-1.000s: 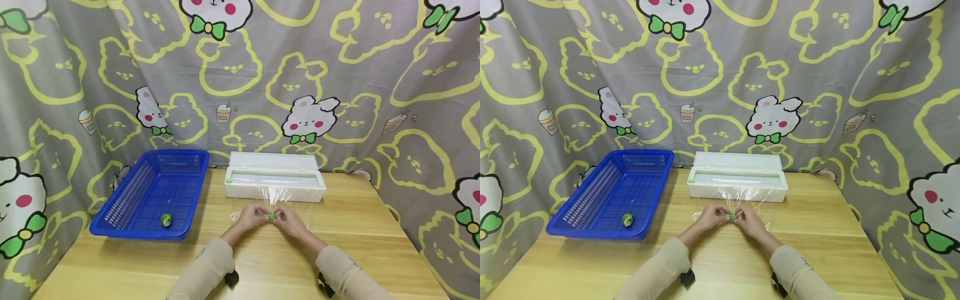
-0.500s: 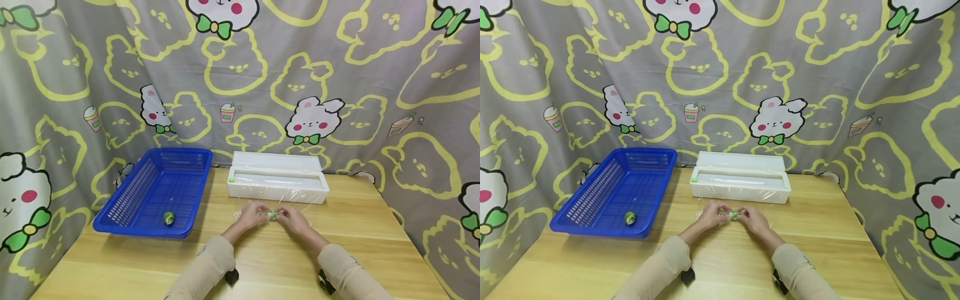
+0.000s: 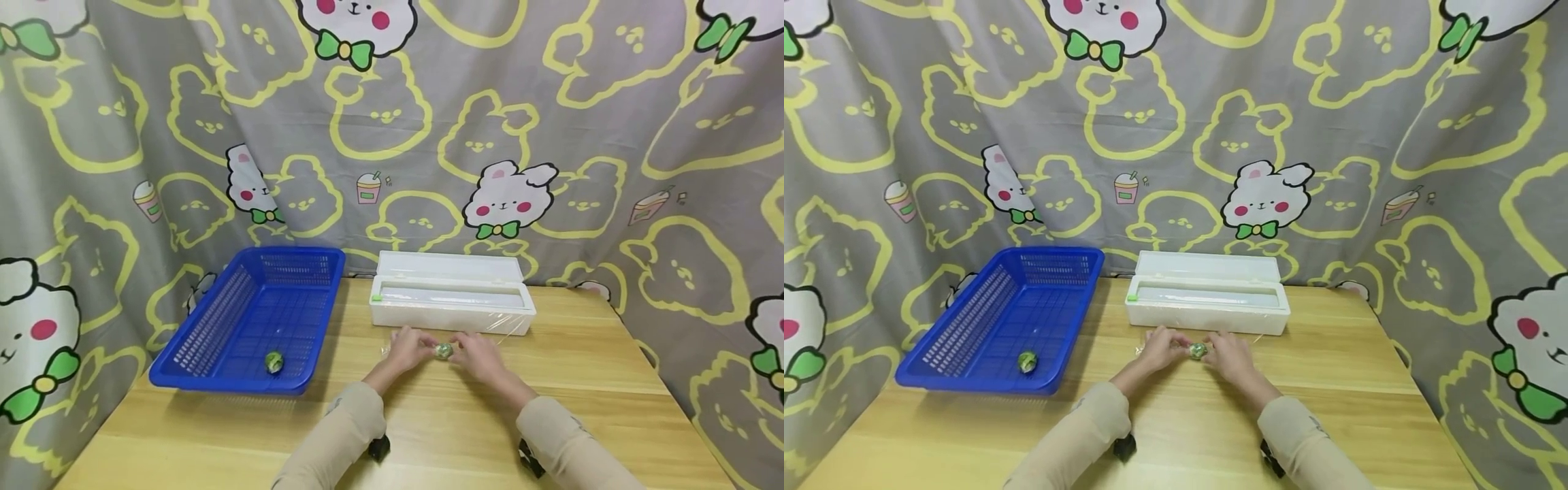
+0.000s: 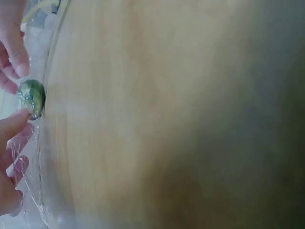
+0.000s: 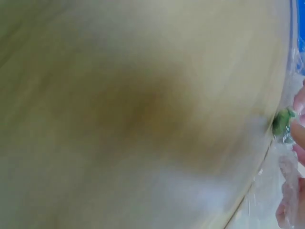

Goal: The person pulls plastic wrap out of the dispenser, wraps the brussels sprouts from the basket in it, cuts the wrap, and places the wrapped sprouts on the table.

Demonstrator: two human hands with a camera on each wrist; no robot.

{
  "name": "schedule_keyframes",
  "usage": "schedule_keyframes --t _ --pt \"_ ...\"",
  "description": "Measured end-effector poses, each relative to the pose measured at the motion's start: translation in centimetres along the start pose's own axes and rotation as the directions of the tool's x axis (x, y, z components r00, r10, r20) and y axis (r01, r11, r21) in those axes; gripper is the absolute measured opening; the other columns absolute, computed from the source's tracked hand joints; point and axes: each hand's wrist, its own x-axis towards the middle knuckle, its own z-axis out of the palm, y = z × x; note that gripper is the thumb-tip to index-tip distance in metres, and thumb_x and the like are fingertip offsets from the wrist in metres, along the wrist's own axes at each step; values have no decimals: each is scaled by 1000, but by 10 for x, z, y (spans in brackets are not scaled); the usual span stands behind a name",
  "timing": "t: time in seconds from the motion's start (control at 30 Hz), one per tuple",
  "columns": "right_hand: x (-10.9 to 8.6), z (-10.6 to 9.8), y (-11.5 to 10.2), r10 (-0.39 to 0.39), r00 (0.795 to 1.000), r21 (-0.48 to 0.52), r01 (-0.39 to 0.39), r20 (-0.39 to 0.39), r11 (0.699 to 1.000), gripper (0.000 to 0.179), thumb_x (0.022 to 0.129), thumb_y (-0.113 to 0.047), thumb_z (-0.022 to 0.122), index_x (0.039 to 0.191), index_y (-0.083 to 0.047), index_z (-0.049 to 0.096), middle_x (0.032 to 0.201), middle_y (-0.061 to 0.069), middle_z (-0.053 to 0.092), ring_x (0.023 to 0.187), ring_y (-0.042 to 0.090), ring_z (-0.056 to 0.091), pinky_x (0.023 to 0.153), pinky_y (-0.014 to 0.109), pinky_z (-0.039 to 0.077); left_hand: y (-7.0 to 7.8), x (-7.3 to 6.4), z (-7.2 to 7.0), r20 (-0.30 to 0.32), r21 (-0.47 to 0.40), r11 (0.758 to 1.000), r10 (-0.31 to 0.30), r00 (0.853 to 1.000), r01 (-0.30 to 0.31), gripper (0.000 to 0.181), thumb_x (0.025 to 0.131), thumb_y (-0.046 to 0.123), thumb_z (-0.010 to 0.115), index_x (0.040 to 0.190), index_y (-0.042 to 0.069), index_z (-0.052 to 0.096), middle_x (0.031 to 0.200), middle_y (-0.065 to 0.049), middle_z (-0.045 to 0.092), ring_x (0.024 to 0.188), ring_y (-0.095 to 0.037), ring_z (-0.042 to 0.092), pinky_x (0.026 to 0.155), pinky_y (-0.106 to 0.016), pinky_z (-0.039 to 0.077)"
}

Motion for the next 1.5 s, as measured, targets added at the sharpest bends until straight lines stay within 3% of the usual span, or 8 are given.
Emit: schedule_keyframes --t 0.33,0.53,0.73,0.97,1.23,1.3,1.37,1.5 --pt "8 10 6 41 998 36 -43 41 998 26 77 -19 73 100 -15 63 87 3 63 80 19 58 74 43 42 -2 1 -9 43 4 1000 -9 999 9 22 79 23 71 100 16 72 97 0 72 93 -18 48 86 -40 25" --pt "13 5 10 46 997 53 -50 68 997 26 80 -20 70 105 -13 64 88 3 64 83 19 57 79 48 40 -4 3 -21 -23 -22 999 -33 999 32 20 81 18 70 101 15 71 103 -1 71 106 -23 50 95 -52 21" --pt "16 2 11 57 992 33 -61 112 998 30 84 -23 66 112 -13 64 86 2 63 79 17 55 72 38 38 -7 2 -23 -75 25 993 -113 991 115 12 81 20 70 92 17 73 92 1 72 104 -25 54 95 -54 22" --pt "21 3 14 47 992 -5 -47 114 999 34 84 -27 65 115 -13 64 87 2 64 79 16 56 70 36 38 -15 1 -24 -105 109 979 -159 982 171 9 82 25 69 81 18 74 84 3 74 91 -22 61 84 -46 28" --pt "22 5 16 33 995 13 -34 97 999 32 85 -27 64 114 -12 65 84 0 64 77 15 55 73 38 39 -18 -3 -25 -182 76 982 -157 971 173 15 84 27 66 86 15 74 92 -1 74 96 -26 60 84 -44 28" --pt "22 5 16 36 995 24 -39 93 999 33 84 -27 65 113 -12 65 82 -1 63 75 13 53 73 38 37 -20 -3 -26 -266 28 987 -142 953 155 15 84 26 66 86 14 74 92 -2 73 97 -25 59 83 -43 28" --pt "22 6 17 44 995 32 -47 94 998 33 84 -27 65 114 -11 64 79 -2 61 72 13 51 73 37 36 -22 -3 -29 -382 -24 993 -118 917 117 13 83 24 68 86 13 73 88 -3 72 93 -24 57 83 -41 29" --pt "21 8 18 33 996 41 -37 80 998 34 83 -27 67 113 -10 64 80 -1 63 73 14 54 74 41 38 -26 0 -35 -606 -116 992 -111 788 51 25 75 20 75 96 9 68 84 -9 62 87 -23 49 81 -38 31"
